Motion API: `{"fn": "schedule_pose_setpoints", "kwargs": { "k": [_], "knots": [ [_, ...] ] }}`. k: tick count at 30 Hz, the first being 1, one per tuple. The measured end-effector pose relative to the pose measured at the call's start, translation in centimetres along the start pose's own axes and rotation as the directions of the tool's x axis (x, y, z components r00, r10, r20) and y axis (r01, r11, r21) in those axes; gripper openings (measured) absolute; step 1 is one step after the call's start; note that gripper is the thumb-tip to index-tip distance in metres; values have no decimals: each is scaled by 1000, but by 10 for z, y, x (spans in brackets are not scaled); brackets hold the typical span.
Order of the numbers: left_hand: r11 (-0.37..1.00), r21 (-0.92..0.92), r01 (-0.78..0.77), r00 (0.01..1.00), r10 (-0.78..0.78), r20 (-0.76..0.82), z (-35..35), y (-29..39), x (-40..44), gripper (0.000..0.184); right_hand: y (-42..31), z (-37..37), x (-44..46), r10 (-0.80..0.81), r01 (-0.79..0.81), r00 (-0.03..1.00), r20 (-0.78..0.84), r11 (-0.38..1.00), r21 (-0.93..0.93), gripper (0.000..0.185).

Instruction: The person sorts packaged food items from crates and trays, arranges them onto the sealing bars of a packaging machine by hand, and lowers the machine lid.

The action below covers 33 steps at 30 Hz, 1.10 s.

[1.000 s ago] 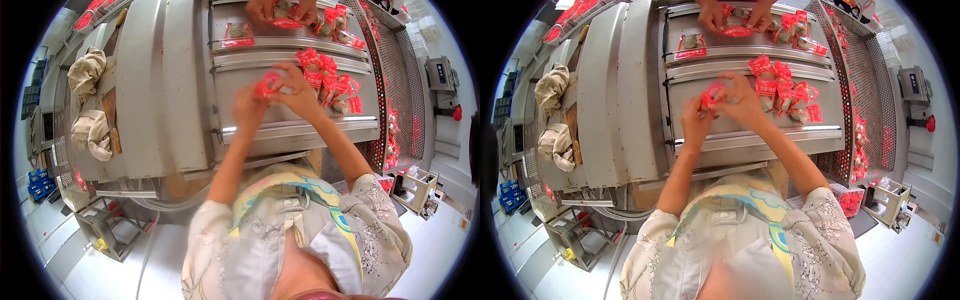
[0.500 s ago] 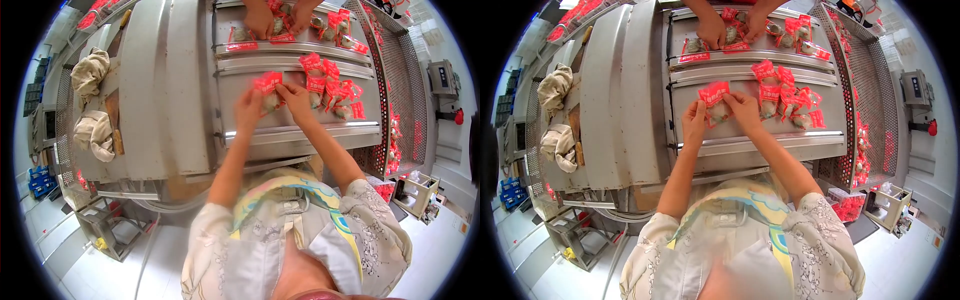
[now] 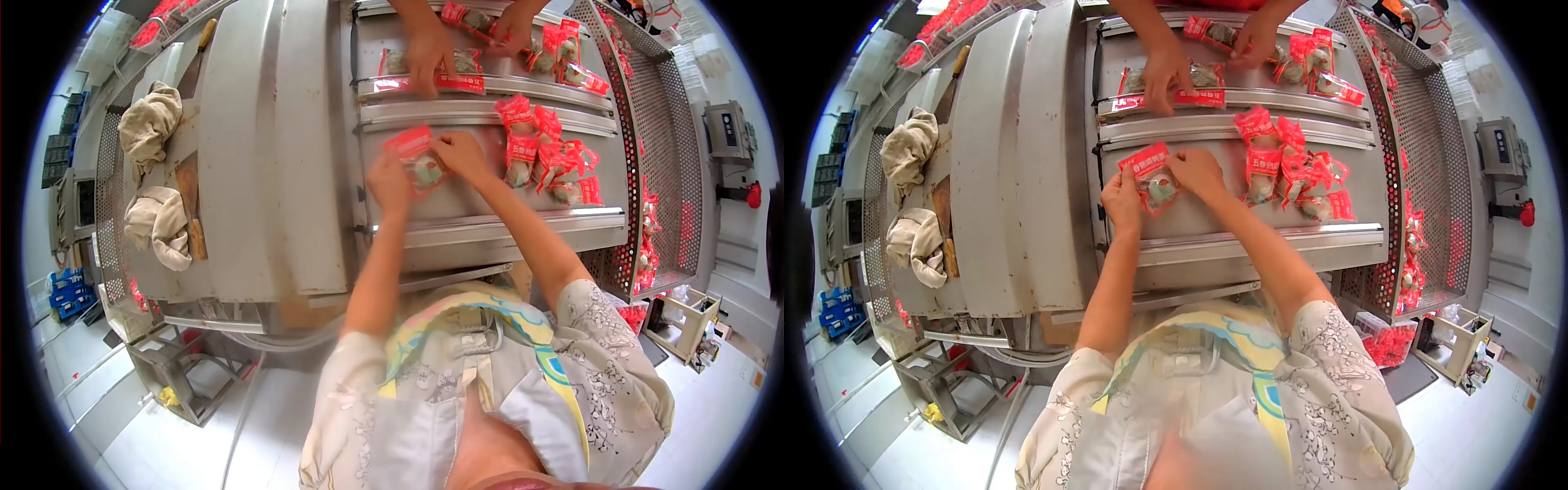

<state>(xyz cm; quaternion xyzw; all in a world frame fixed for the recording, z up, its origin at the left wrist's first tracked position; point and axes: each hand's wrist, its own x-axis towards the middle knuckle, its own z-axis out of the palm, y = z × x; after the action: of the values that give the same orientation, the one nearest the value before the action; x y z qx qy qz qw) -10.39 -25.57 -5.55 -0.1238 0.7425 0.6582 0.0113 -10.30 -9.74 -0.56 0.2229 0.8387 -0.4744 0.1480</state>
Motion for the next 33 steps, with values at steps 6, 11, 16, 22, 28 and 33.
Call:
{"fn": "schedule_pose_setpoints", "kwargs": {
  "k": [6, 11, 16, 22, 28, 33],
  "knots": [
    [987, -31, 158, 987, -158, 1, -9, -26, 20, 31, -5, 10, 16, -28, 22, 999, -21, 974, -225, 33],
    [959, -58, 278, 960, -276, 37, 0, 5, 38, 28, 0, 17, 26, -48, 50, 987, -152, 999, 6, 34],
    [952, -119, 283, 957, -272, 103, 1, 52, 34, 32, 20, 24, 41, -46, 90, 982, -184, 967, 238, 33],
    [938, 341, -62, 995, 84, -49, -4, 30, 24, 40, 14, 13, 25, -31, 160, 950, -312, 905, 395, 22],
    [990, 136, -34, 992, 51, -117, 4, 15, 39, 33, -31, -4, 34, -573, 435, 700, -427, 816, -381, 21],
    [994, 50, -99, 975, 107, -197, 10, 9, 40, 27, -25, 0, 54, -501, 421, 768, -399, 865, -274, 20]
  ]
}}
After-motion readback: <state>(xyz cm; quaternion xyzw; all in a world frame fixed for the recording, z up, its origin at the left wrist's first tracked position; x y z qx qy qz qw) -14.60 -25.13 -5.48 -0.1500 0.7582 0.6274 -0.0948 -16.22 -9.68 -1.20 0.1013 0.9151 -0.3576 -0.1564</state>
